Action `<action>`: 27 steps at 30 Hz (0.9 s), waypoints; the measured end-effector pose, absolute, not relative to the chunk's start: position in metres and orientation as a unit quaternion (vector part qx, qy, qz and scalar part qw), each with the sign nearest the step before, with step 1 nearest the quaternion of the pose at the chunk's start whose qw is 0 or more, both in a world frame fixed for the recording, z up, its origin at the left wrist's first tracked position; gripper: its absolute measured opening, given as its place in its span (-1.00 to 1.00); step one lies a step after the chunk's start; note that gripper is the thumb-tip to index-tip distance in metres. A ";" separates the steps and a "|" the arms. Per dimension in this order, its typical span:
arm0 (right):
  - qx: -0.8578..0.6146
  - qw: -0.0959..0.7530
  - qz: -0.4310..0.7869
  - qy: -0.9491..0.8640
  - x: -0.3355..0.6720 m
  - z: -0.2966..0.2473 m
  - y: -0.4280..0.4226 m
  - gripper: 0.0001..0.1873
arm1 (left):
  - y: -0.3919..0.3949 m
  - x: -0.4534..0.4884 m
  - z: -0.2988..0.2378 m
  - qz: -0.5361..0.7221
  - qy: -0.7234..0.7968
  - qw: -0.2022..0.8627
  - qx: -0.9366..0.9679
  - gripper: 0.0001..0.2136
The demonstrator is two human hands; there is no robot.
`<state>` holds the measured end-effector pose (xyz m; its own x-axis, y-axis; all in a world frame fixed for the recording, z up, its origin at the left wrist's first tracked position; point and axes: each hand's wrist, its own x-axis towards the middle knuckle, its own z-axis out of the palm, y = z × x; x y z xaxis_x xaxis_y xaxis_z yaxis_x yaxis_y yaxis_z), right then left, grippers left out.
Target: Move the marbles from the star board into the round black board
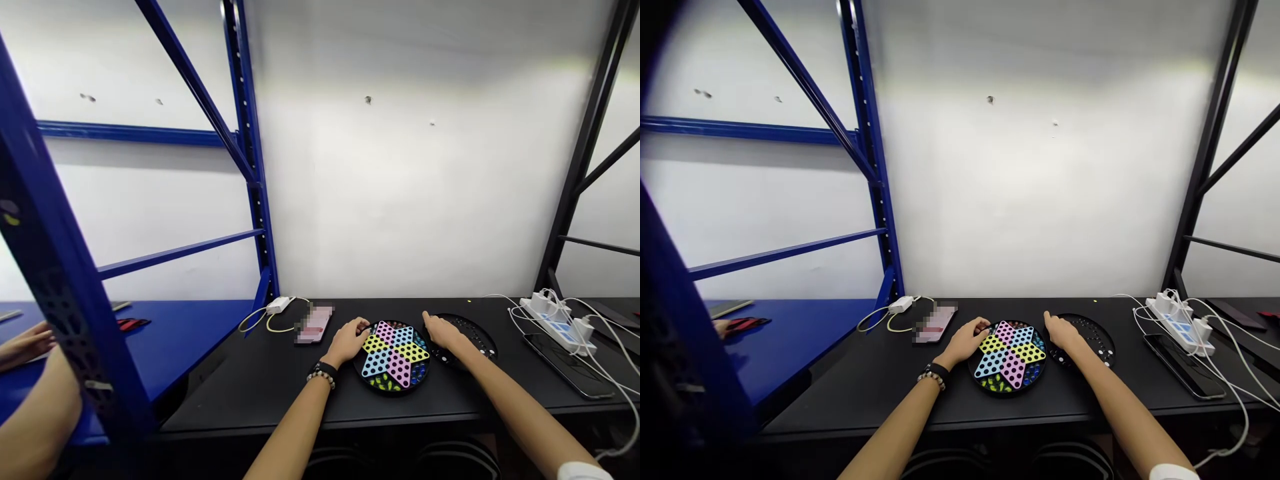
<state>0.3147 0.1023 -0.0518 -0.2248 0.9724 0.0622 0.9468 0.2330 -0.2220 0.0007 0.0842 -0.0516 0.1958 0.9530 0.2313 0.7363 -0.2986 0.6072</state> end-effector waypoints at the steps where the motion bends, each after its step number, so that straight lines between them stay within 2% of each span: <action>1: -0.615 0.119 0.078 -0.776 0.317 -0.053 0.104 -0.72 | 0.084 0.001 -0.052 0.293 0.564 0.184 0.750 -0.71; 3: -0.615 0.177 0.092 -0.763 0.322 -0.056 0.107 -0.82 | 0.085 0.001 -0.053 0.293 0.563 0.181 0.751 -0.72; 5: -0.615 0.304 0.166 -0.708 0.330 -0.056 0.111 -0.87 | 0.085 0.001 -0.053 0.292 0.562 0.179 0.753 -0.72; 8: -0.521 0.543 0.414 -0.512 0.344 -0.050 0.112 -0.82 | 0.083 0.002 -0.051 0.292 0.560 0.179 0.754 -0.72; 10: -0.437 0.602 0.529 -0.408 0.354 -0.043 0.110 -0.74 | 0.082 0.002 -0.050 0.292 0.562 0.179 0.753 -0.72; 14: -0.404 0.585 0.623 -0.328 0.360 -0.035 0.100 -0.75 | 0.081 0.003 -0.048 0.288 0.567 0.180 0.750 -0.73; 16: -0.447 0.565 0.603 -0.342 0.355 -0.039 0.095 -0.73 | 0.082 0.002 -0.049 0.288 0.566 0.180 0.751 -0.73; 22: -0.624 0.414 0.265 -0.608 0.346 -0.053 0.080 -0.56 | 0.082 0.003 -0.049 0.294 0.563 0.178 0.752 -0.72; 25: -0.662 0.257 0.096 -0.698 0.348 -0.050 0.068 -0.66 | 0.081 0.003 -0.047 0.299 0.564 0.182 0.748 -0.72; 27: -0.663 0.159 0.044 -0.730 0.348 -0.047 0.059 -0.72 | 0.080 0.004 -0.046 0.297 0.566 0.187 0.746 -0.72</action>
<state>0.3483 0.0592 -0.0470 -0.0701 0.9823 0.1737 0.9544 0.1167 -0.2748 0.0037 0.0805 -0.0463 0.1825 0.9556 0.2314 0.7340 -0.2890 0.6146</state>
